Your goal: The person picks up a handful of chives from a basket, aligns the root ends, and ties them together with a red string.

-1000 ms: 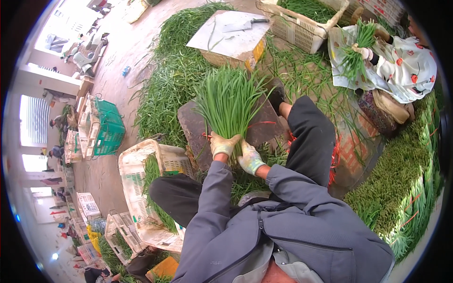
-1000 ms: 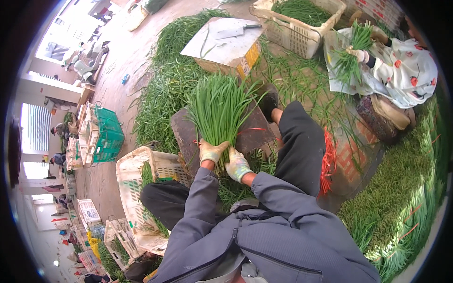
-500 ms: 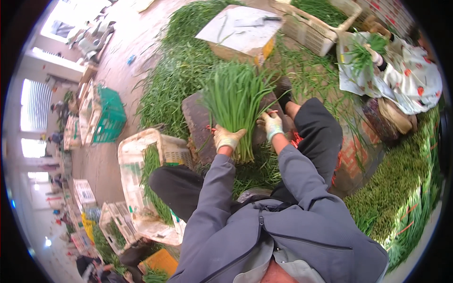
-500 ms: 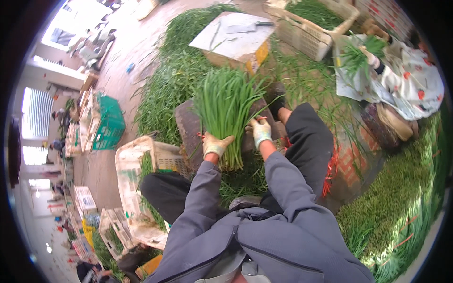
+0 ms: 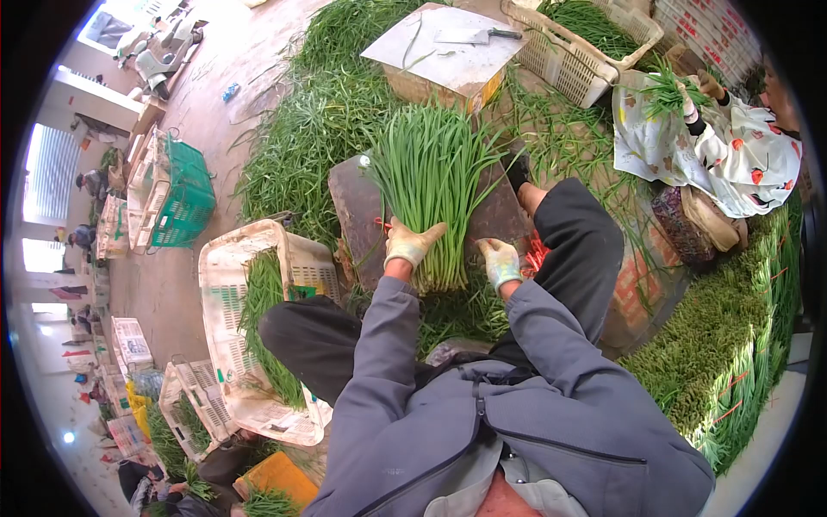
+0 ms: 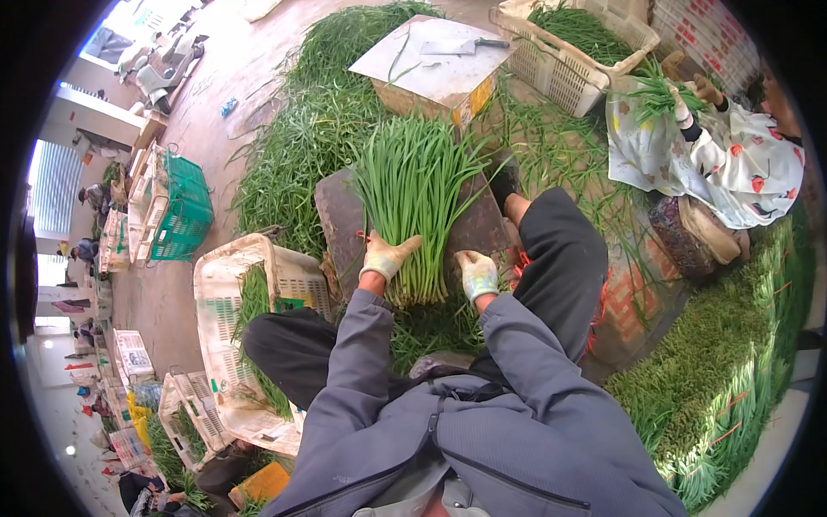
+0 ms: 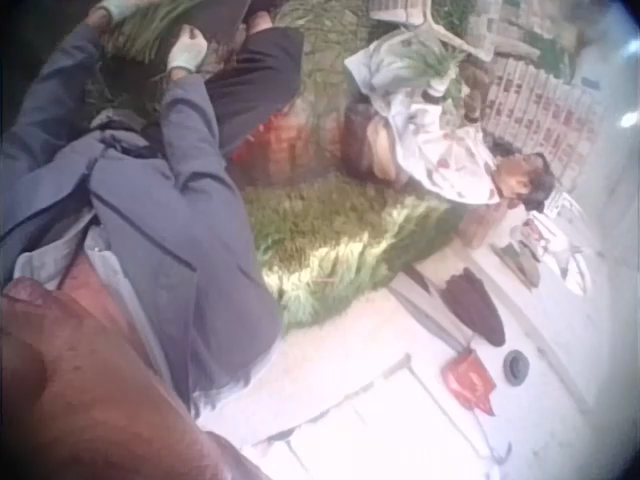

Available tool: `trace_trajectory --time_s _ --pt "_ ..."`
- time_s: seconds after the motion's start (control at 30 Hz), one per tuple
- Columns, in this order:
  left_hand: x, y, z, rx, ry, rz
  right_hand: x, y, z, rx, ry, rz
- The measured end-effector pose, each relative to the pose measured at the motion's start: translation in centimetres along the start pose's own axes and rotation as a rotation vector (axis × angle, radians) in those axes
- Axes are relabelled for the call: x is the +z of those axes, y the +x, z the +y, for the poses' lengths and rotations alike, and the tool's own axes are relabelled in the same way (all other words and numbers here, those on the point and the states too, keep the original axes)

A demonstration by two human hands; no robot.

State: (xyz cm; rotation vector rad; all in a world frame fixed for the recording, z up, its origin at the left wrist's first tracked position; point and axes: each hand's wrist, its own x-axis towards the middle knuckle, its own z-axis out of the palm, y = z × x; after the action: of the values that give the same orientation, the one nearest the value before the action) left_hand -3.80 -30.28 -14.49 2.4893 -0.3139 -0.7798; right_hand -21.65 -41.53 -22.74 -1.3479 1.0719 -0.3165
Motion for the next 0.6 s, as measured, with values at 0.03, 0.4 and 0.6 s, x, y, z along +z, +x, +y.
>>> trace_trajectory --time_s 0.03,0.4,0.6 --pt "0.0 0.4 -0.8 0.028 -0.002 0.007 0.1 -0.2 -0.6 -0.001 -0.003 0.000" --pt "-0.4 0.4 -4.7 0.143 -0.463 -0.103 -1.2 0.8 -0.1 -0.130 -0.311 0.231" --pt "0.0 0.8 -6.5 0.139 -0.608 -0.129 -1.4 -6.7 -8.1 -0.224 -0.727 -0.404"
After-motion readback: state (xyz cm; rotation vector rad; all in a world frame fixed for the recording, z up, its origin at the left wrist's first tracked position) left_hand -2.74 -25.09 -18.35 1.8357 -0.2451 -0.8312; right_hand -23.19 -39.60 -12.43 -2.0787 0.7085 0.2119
